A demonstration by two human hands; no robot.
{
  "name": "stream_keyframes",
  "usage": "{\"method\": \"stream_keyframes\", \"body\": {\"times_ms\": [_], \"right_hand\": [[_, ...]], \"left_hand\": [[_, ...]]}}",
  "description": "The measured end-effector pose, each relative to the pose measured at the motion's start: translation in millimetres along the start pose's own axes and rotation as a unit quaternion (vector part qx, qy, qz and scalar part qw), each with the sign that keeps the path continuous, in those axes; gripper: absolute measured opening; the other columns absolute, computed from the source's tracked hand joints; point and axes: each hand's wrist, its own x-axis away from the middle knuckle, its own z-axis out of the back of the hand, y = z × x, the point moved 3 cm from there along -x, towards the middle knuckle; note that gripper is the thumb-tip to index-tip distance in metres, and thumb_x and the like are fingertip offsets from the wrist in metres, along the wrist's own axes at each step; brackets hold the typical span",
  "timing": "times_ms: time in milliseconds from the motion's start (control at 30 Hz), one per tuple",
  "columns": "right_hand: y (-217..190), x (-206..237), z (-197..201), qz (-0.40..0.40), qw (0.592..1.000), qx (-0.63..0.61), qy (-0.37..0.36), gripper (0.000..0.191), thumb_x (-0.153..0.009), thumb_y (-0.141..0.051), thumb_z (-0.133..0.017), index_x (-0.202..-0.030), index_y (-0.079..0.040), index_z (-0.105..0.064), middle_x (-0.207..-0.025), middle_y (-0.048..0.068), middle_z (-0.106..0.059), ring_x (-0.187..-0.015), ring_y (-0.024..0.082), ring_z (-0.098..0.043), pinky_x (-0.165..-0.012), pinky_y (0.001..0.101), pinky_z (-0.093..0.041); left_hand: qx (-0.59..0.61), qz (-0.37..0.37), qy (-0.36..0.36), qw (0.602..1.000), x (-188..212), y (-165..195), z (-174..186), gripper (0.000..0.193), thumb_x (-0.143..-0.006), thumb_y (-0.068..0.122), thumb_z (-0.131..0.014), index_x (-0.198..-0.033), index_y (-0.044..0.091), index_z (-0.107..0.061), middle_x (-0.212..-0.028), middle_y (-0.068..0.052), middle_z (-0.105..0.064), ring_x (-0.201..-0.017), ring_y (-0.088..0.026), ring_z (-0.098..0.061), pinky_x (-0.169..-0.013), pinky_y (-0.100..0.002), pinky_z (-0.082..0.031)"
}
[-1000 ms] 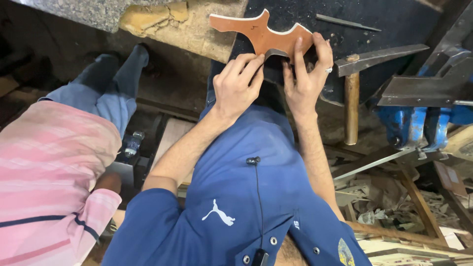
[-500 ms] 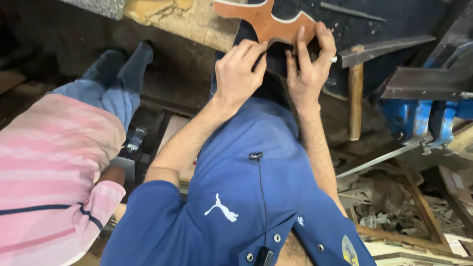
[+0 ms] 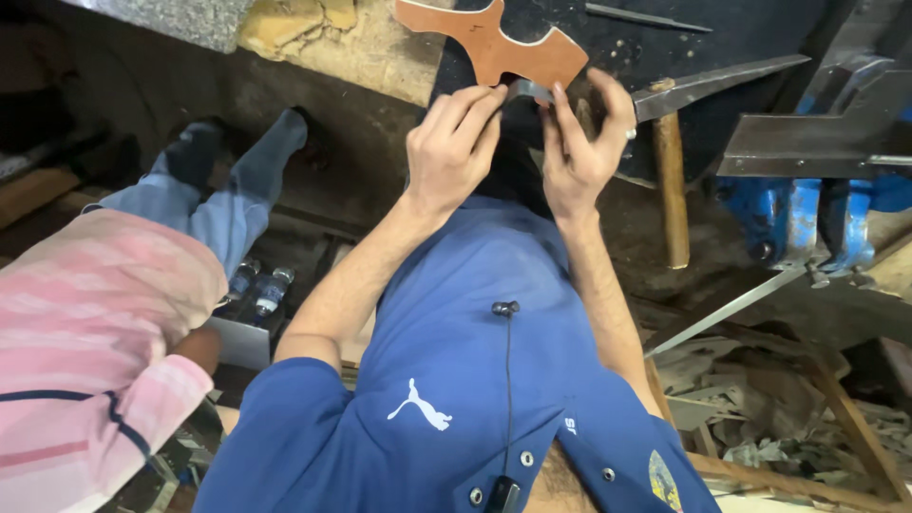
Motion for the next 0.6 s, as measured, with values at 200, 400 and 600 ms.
{"method": "stream_keyframes", "body": {"times_ms": [200,400,600], "right_hand": [[-5.8,8.4,35.1,-0.048,0.989,-0.092,0.102,0.028,-0.099,0.006,-0.077,-0.127,-0.001,-0.075,-0.139,0.012,-0.053,-0.126,0.027,-0.061,-0.105,0.0363,-0.055],[-12.0,4.6,69.4,-0.055,0.980,-0.118,0.148,0.030,-0.110,-0.009,-0.063,-0.137,0.002,-0.065,-0.140,0.013,-0.051,-0.113,0.021,-0.064,-0.096,0.0337,-0.059],[20.8,79.0,166.4,-0.119,0.960,0.025,0.251,0.043,-0.115,-0.020,-0.066,-0.150,0.002,-0.055,-0.142,0.014,-0.049,-0.113,0.024,-0.064,-0.093,0.0364,-0.061]], "left_hand": [[0.457,0.217,-0.207,0.837,2.8,11.7,-10.4,0.043,-0.095,0.001,-0.080,-0.135,0.003,-0.064,-0.123,-0.002,-0.068,-0.112,-0.010,-0.065,-0.096,-0.027,-0.058],[0.487,0.152,-0.279,0.813,-19.9,41.8,-11.4,0.036,-0.091,-0.007,-0.080,-0.124,0.004,-0.073,-0.115,-0.003,-0.070,-0.107,-0.012,-0.069,-0.094,-0.028,-0.061],[0.352,-0.062,-0.231,0.905,-59.7,97.3,-33.9,0.033,-0.089,-0.010,-0.081,-0.116,0.007,-0.075,-0.111,-0.005,-0.074,-0.104,-0.017,-0.071,-0.088,-0.026,-0.059]]}}
